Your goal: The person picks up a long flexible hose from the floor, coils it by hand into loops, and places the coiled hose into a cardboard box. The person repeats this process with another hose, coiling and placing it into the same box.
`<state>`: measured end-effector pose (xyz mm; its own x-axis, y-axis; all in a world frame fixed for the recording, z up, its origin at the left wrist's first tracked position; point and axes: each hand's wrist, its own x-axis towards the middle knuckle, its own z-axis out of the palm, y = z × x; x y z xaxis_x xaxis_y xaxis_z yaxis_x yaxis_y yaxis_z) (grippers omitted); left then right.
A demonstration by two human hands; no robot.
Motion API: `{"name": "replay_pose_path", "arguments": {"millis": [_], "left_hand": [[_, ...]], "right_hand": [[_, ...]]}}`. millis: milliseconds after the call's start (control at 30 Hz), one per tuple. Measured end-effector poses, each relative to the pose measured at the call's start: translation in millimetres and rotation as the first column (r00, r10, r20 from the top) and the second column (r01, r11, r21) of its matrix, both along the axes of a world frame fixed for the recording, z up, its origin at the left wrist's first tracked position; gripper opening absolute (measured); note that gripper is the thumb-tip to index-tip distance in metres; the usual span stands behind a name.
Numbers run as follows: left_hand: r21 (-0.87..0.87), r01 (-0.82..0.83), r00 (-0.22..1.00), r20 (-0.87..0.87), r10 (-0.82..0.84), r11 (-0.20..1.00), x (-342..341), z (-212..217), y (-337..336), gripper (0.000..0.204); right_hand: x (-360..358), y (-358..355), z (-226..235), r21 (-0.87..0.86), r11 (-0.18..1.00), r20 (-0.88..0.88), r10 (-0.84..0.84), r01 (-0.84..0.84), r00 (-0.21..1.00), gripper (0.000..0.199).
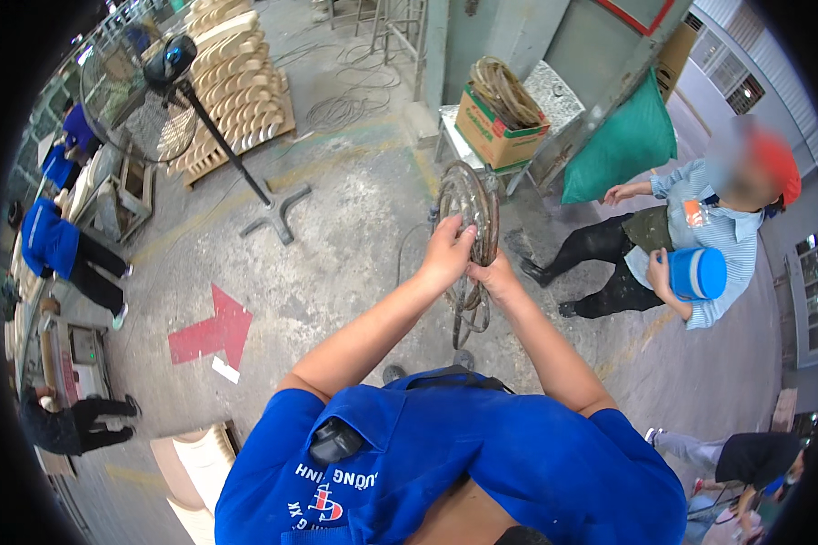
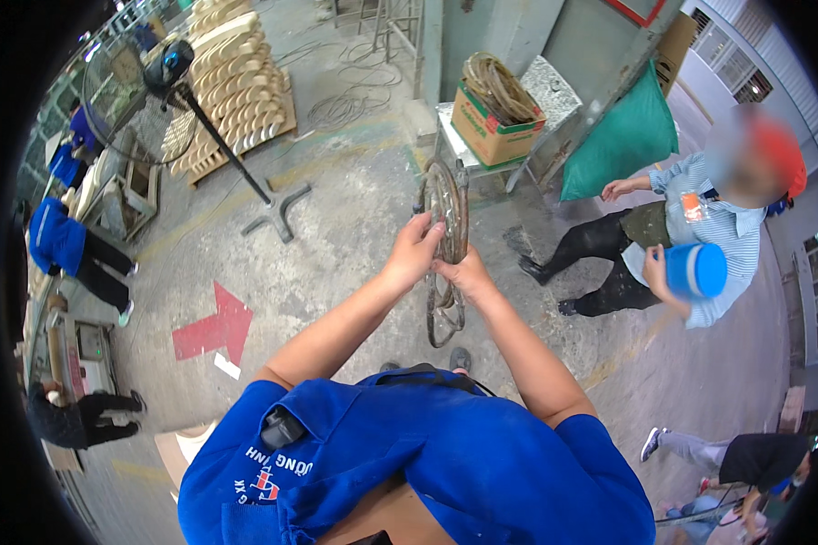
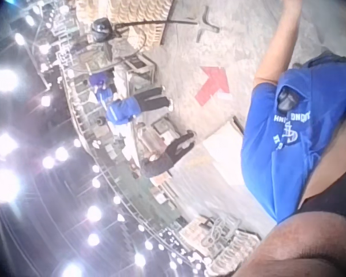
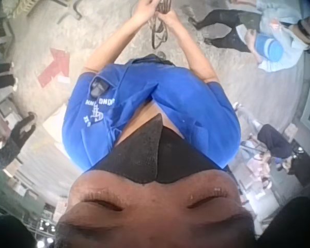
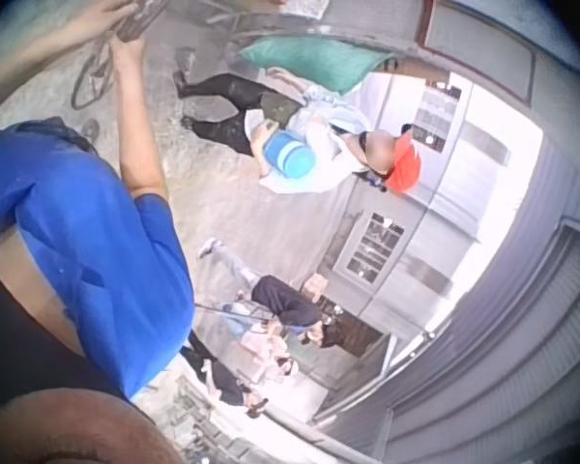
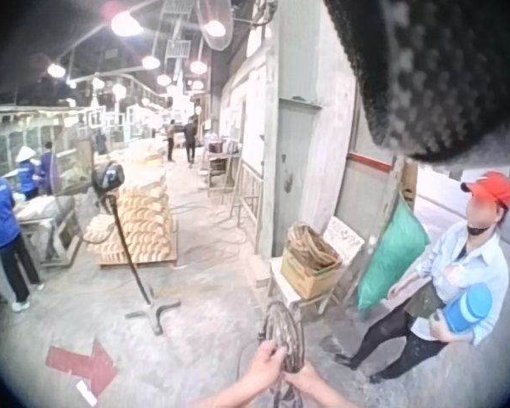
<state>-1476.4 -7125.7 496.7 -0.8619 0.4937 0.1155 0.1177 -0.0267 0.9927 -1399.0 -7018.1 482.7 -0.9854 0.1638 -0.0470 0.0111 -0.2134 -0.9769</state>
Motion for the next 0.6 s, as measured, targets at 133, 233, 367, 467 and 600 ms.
{"name": "replay_pose_path", "arguments": {"millis": [133,233,367,467,600], "left_hand": [[-0.171,-0.015,0.920,-0.389,-0.053,0.985,-8,18,-15,0.038],[-0.254,0.009,0.849,-0.509,-0.141,0.967,-10,38,-20,0.039],[-0.410,0.027,0.709,-0.636,-0.307,0.912,-18,67,-24,0.047],[-0.287,0.100,0.558,-0.776,-0.293,0.953,-33,78,-37,0.040],[-0.003,0.312,0.848,-0.451,-0.280,0.950,-58,53,-81,0.018]], "right_hand": [[-6,-4,21,0.012,0.998,0.045,0.056,-0.057,0.997,0.058],[-9,2,38,-0.034,0.991,0.085,0.131,-0.129,0.988,0.056],[-9,10,56,0.045,0.984,0.137,0.163,-0.170,0.977,0.032],[3,12,77,0.002,0.999,0.137,0.052,-0.053,0.989,0.025],[32,25,135,-0.021,0.999,-0.005,0.043,-0.043,0.999,0.030]]}}
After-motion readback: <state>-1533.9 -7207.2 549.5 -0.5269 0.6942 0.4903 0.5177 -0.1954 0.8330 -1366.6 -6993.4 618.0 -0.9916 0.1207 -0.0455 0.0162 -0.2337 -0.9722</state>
